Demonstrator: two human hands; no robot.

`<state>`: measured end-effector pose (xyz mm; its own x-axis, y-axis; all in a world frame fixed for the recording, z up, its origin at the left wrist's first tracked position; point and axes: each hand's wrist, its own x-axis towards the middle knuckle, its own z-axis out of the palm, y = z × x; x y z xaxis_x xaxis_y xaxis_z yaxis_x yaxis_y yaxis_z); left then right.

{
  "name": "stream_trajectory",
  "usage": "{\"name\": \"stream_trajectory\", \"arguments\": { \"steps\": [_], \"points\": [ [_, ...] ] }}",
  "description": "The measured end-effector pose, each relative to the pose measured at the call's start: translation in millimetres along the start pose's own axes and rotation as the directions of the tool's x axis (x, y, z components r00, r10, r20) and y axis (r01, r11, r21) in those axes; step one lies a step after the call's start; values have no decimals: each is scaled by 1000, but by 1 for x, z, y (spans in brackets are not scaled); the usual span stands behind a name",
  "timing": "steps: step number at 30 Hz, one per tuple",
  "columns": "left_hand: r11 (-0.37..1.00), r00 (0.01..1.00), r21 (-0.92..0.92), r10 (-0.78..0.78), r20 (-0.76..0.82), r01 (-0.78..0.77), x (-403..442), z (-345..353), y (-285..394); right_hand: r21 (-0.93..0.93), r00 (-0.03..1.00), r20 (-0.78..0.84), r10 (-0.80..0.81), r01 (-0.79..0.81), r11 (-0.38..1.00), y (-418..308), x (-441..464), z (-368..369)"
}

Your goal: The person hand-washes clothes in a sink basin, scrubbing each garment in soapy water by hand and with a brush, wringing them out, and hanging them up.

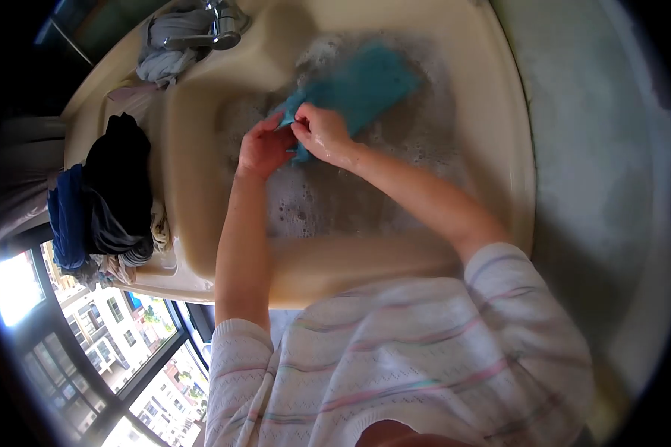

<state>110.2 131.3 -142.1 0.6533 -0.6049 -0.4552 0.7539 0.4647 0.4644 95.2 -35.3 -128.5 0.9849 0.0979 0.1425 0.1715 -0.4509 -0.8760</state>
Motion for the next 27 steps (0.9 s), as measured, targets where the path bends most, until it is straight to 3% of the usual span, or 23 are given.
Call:
{"name": "stream_trajectory", "arguments": {
  "steps": [2,3,5,13,18,20,21,23,24,25,26,27],
  "points": [
    [984,986,96,155,-59,-149,4,-4,-10,114,998,38,-47,42,993,-12,-1,-3],
    [989,951,109,132,-280,-105,12,-11,-21,151,995,64,-83,73,986,-18,-2,-3],
    [970,903,230,33,-428,74,26,-25,-38,187,972,155,-176,146,972,-28,-5,-3],
    [789,922,551,-51,-384,273,37,28,-1,116,728,626,-277,265,957,-35,-46,-19],
    [797,971,577,-52,-232,180,66,7,24,18,458,873,-169,315,949,-27,-66,-25],
    [868,962,485,33,-273,108,91,-4,20,-42,342,934,-102,388,921,-9,-67,-22],
    [897,953,437,74,-295,66,96,4,16,-100,339,940,-41,386,917,-10,-61,-31],
    [890,928,435,42,-371,134,91,41,15,-222,338,937,85,388,894,-13,-38,-58],
    [886,914,435,32,-404,161,84,58,17,-332,498,850,173,251,909,-14,-22,-72],
    [792,892,588,136,-432,164,85,49,10,-365,667,729,156,185,913,7,-8,-77],
    [671,869,725,256,-424,155,98,31,2,-397,811,543,218,20,917,23,8,-87],
    [530,841,835,378,-387,146,112,24,-1,-385,893,380,242,-85,919,33,19,-95]
  ]
}}
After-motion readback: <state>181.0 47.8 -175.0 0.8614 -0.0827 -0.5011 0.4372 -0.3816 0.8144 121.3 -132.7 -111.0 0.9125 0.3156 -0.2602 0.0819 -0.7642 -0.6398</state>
